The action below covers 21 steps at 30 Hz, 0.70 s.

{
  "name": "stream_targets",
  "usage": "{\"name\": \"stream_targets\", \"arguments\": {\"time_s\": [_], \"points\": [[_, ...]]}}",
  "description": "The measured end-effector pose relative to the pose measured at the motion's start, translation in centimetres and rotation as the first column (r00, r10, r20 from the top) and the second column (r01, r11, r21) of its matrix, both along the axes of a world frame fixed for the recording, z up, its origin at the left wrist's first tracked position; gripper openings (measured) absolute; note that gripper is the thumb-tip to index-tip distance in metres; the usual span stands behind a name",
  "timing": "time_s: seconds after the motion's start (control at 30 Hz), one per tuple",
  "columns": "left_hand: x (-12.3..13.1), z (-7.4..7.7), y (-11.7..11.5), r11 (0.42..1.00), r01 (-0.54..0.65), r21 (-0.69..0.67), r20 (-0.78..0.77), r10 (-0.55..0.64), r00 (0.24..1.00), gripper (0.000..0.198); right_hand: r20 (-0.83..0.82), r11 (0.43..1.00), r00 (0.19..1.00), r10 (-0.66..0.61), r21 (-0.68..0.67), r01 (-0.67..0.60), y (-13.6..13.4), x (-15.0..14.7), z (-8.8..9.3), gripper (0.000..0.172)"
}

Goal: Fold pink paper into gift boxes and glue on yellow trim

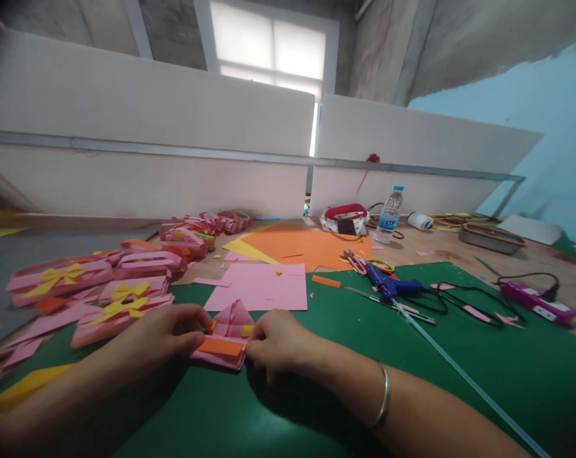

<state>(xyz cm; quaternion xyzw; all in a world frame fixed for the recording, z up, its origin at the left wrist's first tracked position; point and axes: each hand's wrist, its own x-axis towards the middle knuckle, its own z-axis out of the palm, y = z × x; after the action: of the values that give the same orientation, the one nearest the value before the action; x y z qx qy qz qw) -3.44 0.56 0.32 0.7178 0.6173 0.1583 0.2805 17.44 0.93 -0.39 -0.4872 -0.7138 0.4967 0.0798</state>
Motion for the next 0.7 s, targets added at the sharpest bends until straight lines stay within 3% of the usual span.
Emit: {"name": "stream_targets", "arguments": {"time_s": [0.23, 0.4, 0.57, 0.7], "points": [[0.11, 0.01, -0.02, 0.999, 0.009, -0.038, 0.010, -0.009, 1.000, 0.019, -0.087, 0.996, 0.996, -0.017, -0.085, 0.010, 0.31, -0.01, -0.51, 0.022], [0.02, -0.11, -0.18, 0.999, 0.008, -0.035, -0.001, -0.008, 1.000, 0.019, -0.058, 1.000, 0.998, 0.008, -0.006, -0.008, 0.38, 0.03, -0.97, 0.021], [0.01, -0.09, -0.42, 0.998, 0.017, -0.066, 0.040, -0.014, 0.999, 0.019, -0.054, 0.999, 0.998, -0.040, 0.017, 0.041, 0.18, 0.09, -0.81, 0.032], [0.14, -0.11, -0.23, 0.997, 0.025, -0.066, 0.043, -0.022, 0.999, 0.018, -0.044, 0.998, 0.999, -0.016, 0.059, 0.019, 0.07, 0.22, -0.78, 0.023]]}}
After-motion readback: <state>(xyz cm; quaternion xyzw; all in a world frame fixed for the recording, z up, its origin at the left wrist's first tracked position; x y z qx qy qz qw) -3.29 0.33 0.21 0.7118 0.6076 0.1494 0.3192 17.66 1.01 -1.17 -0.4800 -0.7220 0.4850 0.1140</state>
